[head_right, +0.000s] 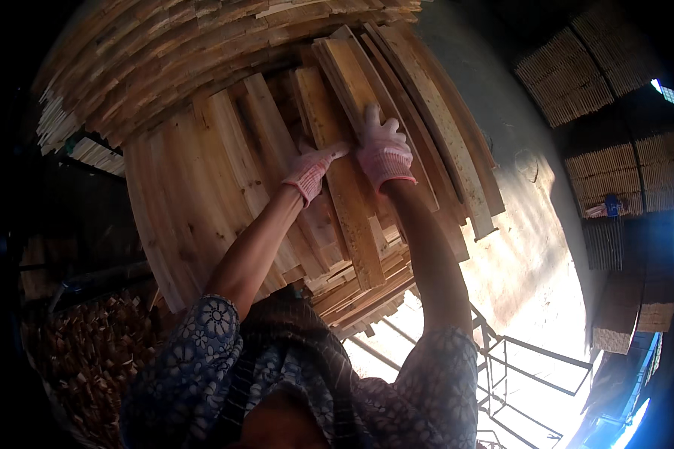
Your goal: The person stacks wooden planks on a metal rack in a lumber yard. They pick up planks from a pile on the floor and arrange them vertically on the rack, occasionally adjusting the stack to ensure alignment.
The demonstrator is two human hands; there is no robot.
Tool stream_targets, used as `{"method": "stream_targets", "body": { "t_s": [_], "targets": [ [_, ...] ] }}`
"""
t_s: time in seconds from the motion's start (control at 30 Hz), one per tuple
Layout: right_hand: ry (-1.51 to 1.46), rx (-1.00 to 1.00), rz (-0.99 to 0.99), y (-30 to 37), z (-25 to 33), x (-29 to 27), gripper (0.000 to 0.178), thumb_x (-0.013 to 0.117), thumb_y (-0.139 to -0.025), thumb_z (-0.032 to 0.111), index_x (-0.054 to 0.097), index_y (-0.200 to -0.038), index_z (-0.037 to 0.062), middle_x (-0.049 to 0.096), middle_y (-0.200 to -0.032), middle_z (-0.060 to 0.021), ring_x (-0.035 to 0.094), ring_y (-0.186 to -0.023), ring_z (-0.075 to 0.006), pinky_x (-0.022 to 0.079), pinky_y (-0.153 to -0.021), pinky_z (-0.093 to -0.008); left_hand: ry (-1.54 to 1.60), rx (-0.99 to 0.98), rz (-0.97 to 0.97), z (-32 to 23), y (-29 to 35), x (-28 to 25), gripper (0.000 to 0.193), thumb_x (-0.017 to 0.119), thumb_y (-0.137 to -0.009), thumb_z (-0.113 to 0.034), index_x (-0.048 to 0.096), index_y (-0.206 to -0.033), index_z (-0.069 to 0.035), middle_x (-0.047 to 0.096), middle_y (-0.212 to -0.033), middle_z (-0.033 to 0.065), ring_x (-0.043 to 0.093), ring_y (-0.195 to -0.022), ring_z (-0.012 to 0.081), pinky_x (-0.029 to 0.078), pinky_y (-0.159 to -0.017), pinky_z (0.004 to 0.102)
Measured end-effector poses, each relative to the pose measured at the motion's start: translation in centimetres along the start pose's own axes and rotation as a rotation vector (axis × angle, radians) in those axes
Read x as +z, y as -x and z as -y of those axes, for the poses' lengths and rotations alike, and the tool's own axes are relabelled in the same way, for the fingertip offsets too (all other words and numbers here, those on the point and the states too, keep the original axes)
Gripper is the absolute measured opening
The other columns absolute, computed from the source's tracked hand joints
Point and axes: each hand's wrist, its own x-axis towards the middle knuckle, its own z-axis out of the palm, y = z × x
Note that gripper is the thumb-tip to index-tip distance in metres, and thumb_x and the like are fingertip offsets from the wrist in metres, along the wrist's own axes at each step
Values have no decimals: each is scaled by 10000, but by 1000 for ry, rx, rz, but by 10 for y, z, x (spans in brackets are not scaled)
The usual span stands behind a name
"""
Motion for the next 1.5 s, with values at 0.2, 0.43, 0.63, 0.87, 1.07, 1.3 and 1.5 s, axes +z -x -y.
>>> {"method": "stream_targets", "body": {
  "t_s": [0.2, 0.43, 0.63, 0.87, 1.07, 1.3, 1.5],
  "targets": [
    [251, 33, -184, -11, 2, 59, 706, 589, -948, 155, 232, -1541, 295, 508, -1263, -191, 646, -1000, -361, 583, -779, -520, -288, 61, -90, 18, -27, 16, 575, 651, -948, -224, 450, -1455, -44, 516, -1444, 84, 473, -1346, 240, 298, -1167, 370],
    [106, 47, -9, 1, 27, -3, 791, 673, -894, 135, 234, -1533, 292, 495, -1327, -171, 616, -1128, -379, 573, -830, -512, -286, 330, 85, 33, -29, -41, 563, 723, -927, -265, 529, -1389, -7, 602, -1351, 116, 557, -1277, 247, 387, -1124, 372],
    [249, 8, -105, -10, 6, 42, 750, 643, -900, 121, 240, -1513, 275, 492, -1315, -184, 624, -1096, -382, 580, -799, -502, -125, -113, -103, -76, 138, 22, 530, 790, -875, -359, 656, -1292, -61, 661, -1279, 66, 646, -1117, 162, 548, -911, 310],
    [272, -58, -226, -10, 1, 57, 717, 651, -889, 112, 270, -1480, 254, 523, -1277, -209, 644, -1040, -412, 577, -772, -538, -93, 17, -121, -78, 184, -68, 560, 763, -898, -379, 634, -1342, -64, 609, -1378, 66, 569, -1245, 174, 479, -1044, 328],
    [8, -84, -115, -10, -4, 21, 597, 635, -891, 147, 347, -1406, 238, 502, -1305, -250, 601, -1143, -471, 552, -867, -563, -435, 232, -160, -116, 230, -162, 574, 716, -927, -383, 602, -1367, -34, 582, -1413, 66, 532, -1293, 177, 421, -1091, 316],
    [-131, -98, 180, 24, 53, 24, 1026, 806, -757, 243, 202, -1586, 287, 448, -1378, -279, 544, -1264, -452, 493, -1029, -504, -1022, 55, -433, -158, 262, -226, 948, 811, -813, -385, 323, -1549, -39, 612, -1353, 141, 563, -1270, 248, 401, -1092, 335],
    [-442, -238, 154, -40, 45, 131, 768, 636, -903, 474, 258, -1551, 310, 483, -1361, -308, 551, -1246, -486, 496, -984, -544, -1464, -14, -465, -148, 247, -206, 1158, 784, -783, -453, 48, -1626, -155, 410, -1502, 312, 456, -1372, 444, 414, -1108, 438]
  ]
}}
